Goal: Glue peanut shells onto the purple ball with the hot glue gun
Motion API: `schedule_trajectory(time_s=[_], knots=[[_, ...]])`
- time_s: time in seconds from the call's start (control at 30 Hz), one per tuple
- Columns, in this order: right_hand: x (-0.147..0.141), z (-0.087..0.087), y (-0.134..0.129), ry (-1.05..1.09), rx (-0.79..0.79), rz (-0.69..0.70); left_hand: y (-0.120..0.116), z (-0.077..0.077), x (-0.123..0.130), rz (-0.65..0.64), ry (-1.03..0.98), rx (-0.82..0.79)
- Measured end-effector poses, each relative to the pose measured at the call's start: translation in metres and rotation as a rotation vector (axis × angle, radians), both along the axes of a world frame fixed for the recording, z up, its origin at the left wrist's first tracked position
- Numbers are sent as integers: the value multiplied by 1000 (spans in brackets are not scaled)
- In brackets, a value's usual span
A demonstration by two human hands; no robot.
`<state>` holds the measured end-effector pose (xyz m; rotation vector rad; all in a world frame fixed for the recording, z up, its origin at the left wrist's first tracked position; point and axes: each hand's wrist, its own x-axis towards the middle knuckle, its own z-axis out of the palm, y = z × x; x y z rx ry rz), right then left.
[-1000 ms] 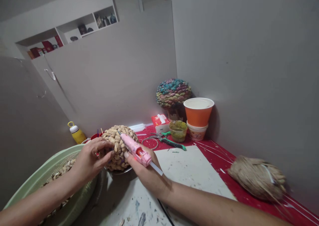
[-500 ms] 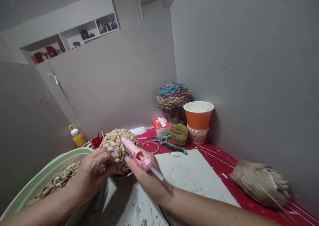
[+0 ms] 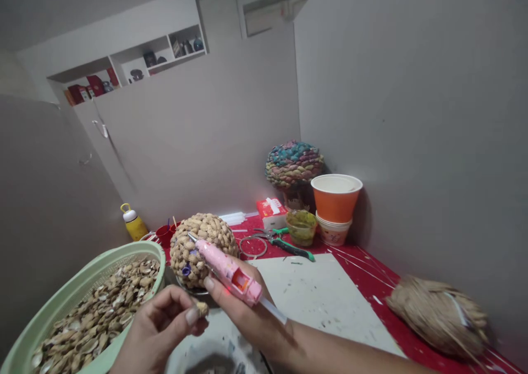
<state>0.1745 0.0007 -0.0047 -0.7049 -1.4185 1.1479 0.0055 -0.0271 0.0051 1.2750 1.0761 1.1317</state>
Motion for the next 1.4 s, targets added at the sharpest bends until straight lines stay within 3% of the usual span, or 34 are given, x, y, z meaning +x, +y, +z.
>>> schedule_trajectory(time_s=[0.1,0.23,0.43,0.6,1.0,1.4], knots=[[-2,2,-2,26,-13,108,10,-6,12,39,-180,-20],[-4,2,1,-10,-28,35,15,-6,16,50,-293,-13],[-4,3,6,-200,-99,104,14,-9,9,2,-369,24],[2,-8,-6,-136,-196,-9,11,-15,10,-82,-434,30],[4,-53,-51,62,-338,-183,4,-53,20,-238,-388,-138],[12,-62,-55,3,-353,-146,1,-56,19,-238,-325,-68]])
